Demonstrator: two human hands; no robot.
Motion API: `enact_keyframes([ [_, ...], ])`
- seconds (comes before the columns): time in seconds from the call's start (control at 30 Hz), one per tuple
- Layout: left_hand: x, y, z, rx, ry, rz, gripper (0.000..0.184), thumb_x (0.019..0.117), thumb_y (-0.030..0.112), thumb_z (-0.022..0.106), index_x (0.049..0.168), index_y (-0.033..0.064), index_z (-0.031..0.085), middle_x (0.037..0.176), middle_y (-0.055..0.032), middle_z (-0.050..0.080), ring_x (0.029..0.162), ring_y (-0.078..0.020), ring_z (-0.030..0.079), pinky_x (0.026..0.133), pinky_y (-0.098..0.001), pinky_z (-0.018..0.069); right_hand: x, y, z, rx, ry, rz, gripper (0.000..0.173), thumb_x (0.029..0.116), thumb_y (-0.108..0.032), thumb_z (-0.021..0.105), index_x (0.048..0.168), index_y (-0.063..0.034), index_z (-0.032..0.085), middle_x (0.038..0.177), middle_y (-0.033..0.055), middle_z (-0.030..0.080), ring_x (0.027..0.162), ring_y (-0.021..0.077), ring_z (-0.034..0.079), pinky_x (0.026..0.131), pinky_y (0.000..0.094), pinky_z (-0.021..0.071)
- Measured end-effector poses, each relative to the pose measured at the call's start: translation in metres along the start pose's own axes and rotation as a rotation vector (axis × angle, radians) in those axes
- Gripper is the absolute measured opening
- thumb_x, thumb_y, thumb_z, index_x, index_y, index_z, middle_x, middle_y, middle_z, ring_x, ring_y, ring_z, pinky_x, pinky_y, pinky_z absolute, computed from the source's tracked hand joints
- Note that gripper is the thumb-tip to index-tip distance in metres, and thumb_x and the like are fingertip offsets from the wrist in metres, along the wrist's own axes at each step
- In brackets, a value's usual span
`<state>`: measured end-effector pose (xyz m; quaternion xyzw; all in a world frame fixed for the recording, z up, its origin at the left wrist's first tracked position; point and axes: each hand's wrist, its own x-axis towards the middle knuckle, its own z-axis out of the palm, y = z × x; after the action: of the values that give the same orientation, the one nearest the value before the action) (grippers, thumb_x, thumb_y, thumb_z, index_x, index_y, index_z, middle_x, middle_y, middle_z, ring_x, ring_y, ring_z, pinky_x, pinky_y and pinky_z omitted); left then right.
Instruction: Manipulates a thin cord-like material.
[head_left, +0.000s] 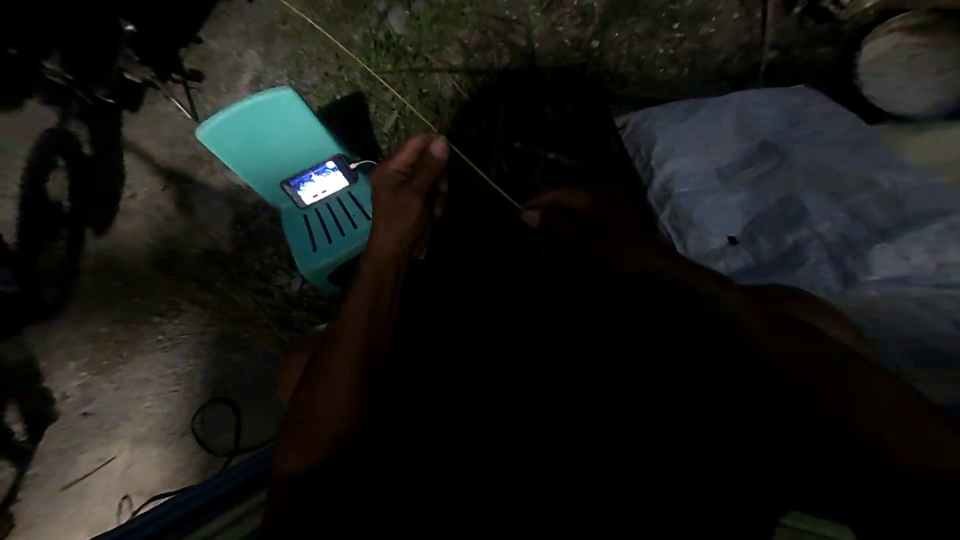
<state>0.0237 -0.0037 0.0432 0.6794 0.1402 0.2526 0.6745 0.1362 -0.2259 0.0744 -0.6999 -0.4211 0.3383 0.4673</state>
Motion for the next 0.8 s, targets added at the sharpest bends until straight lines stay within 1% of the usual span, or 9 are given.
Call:
enact_keyframes([
  [0.1,0.006,0.0,-0.006,-0.013,0.066,-0.008,0.024,0.1088,0.02,0.048,0.124,0.0082,0.063,0.071,0.0091,0.055,0.052,-0.0012,0.049,0.047,-0.0168,0.0448,-0.004,-0.002,0.001,0.008,-0.005,0.047,0.024,0.1062,-0.021,0.055,0.114,-0.0049,0.071,0.074,-0.004,0.065,0.059,-0.0012,0.059,0.055,0.0173,0.0525],
  [0.2,-0.001,0.004,0.001,-0.072,0.014,-0.007,0.026,0.1091,0.018,0.046,0.125,0.0068,0.062,0.069,0.0093,0.055,0.051,-0.0008,0.05,0.047,-0.0162,0.0459,-0.007,-0.004,0.002,0.028,-0.026,0.101,0.025,0.1065,-0.024,0.055,0.116,-0.0072,0.07,0.074,-0.0045,0.065,0.059,-0.0009,0.059,0.055,0.0178,0.053],
  [0.27,-0.007,0.005,0.007,-0.09,-0.026,-0.032,0.026,0.1085,0.017,0.046,0.126,0.0061,0.062,0.068,0.0099,0.055,0.051,-0.0002,0.05,0.047,-0.0154,0.0458,-0.008,-0.003,0.001,0.025,-0.021,0.1,0.025,0.1069,-0.024,0.054,0.116,-0.0073,0.07,0.074,-0.0051,0.064,0.06,-0.0018,0.058,0.055,0.0168,0.0523],
  [0.33,-0.006,0.005,0.004,-0.085,-0.023,-0.052,0.026,0.1088,0.018,0.045,0.125,0.007,0.062,0.068,0.01,0.055,0.052,-0.0005,0.049,0.048,-0.0157,0.0453,-0.007,-0.002,0.0,0.01,-0.023,0.071,0.025,0.1071,-0.023,0.053,0.117,-0.0064,0.069,0.075,-0.0053,0.064,0.061,-0.0024,0.058,0.057,0.0159,0.0522],
  [0.4,0.0,0.004,-0.003,-0.086,0.007,-0.07,0.025,0.1089,0.019,0.044,0.123,0.0087,0.061,0.069,0.0094,0.055,0.05,-0.0009,0.05,0.046,-0.016,0.0457,-0.006,0.0,0.0,0.021,-0.02,0.044,0.024,0.1065,-0.022,0.055,0.117,-0.0053,0.069,0.076,-0.0049,0.064,0.061,-0.0024,0.058,0.057,0.0156,0.0523],
  [0.57,0.008,0.005,-0.007,-0.092,0.076,-0.09,0.027,0.11,0.02,0.045,0.125,0.0072,0.063,0.069,0.0073,0.055,0.05,-0.0022,0.049,0.045,-0.016,0.0445,-0.005,0.004,0.0,0.047,-0.024,0.004,0.022,0.1061,-0.021,0.055,0.114,-0.0057,0.069,0.072,-0.0058,0.062,0.057,-0.0027,0.056,0.053,0.015,0.0508],
  [0.67,0.016,0.004,-0.014,-0.106,0.151,-0.116,0.027,0.1107,0.023,0.044,0.126,0.0091,0.062,0.066,0.0079,0.053,0.047,-0.003,0.047,0.043,-0.0172,0.0437,-0.007,0.004,0.0,-0.001,-0.026,0.001,0.023,0.1058,-0.021,0.055,0.113,-0.0051,0.07,0.072,-0.0055,0.063,0.057,-0.0027,0.056,0.053,0.0157,0.0505],
  [0.73,0.022,0.005,-0.021,-0.114,0.216,-0.127,0.029,0.1116,0.027,0.041,0.127,0.0111,0.06,0.064,0.0076,0.051,0.046,-0.004,0.047,0.042,-0.0178,0.0441,-0.009,0.002,-0.001,-0.052,-0.038,0.035,0.025,0.1066,-0.024,0.054,0.115,-0.0074,0.071,0.075,-0.004,0.065,0.059,-0.0007,0.058,0.054,0.018,0.0522],
  [0.8,0.019,0.006,-0.019,-0.102,0.203,-0.104,0.029,0.1119,0.027,0.04,0.126,0.0113,0.06,0.064,0.0074,0.051,0.046,-0.0045,0.048,0.043,-0.0185,0.0445,-0.01,0.001,-0.001,-0.063,-0.013,0.072,0.025,0.1066,-0.026,0.055,0.116,-0.0087,0.07,0.076,-0.0035,0.066,0.058,0.0001,0.059,0.053,0.0185,0.0524],
])
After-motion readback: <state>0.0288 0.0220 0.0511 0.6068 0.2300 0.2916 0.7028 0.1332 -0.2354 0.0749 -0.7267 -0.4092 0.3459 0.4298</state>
